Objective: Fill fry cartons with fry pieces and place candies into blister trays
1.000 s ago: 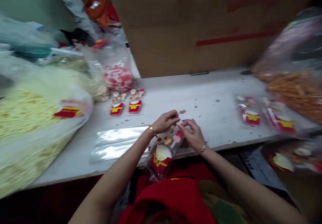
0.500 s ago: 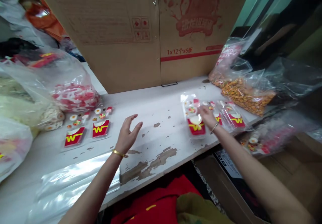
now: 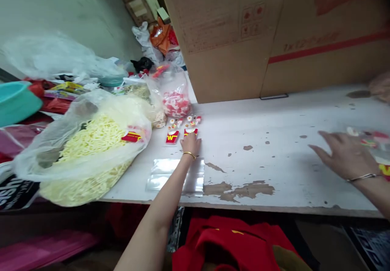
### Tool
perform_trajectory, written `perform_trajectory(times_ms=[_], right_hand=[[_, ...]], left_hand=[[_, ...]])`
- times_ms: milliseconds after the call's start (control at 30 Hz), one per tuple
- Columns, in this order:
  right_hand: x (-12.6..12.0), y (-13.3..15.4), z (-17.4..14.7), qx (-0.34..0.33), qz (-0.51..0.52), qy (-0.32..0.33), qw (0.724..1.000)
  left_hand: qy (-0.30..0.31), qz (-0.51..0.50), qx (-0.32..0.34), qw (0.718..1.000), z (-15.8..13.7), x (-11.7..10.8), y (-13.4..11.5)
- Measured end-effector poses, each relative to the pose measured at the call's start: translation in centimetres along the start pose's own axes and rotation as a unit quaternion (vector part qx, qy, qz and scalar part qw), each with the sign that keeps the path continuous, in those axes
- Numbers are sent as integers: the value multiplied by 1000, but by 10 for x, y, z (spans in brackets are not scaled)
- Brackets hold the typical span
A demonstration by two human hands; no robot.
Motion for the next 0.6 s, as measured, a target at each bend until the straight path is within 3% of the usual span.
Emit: perform_trajectory(times_ms=[133,267,367,467,533,600], right_hand=[[18,100,-8,-174,59,97,978],[12,192,-19,-333,70,134,931],[20,230,-25,-420,50,158,892],[39,244,-27,-453,45,193,869],[49,247,-27,-456,47,220,861],[53,248,-26,-449,44,236,861]], left_hand=[[35,-19,84,996,-26,9,-28],[69,-46,266,960,-100,27,-77],[78,-72,354,929,-157,34,-96],[72,-113,366,921,-182,27,-83],[44,-154,309,937,-177,17,-54],[9,-176,211,962,-165,9,-16]])
Point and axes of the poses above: each hand's wrist, its own z-axis towards the middle knuckle, its own x-axis out of the palm, y = z × x, the point moved 5 cm from there along z, towards the middle knuckle, and after that the axes turned 9 degrees about y, right-handed, at the moved point
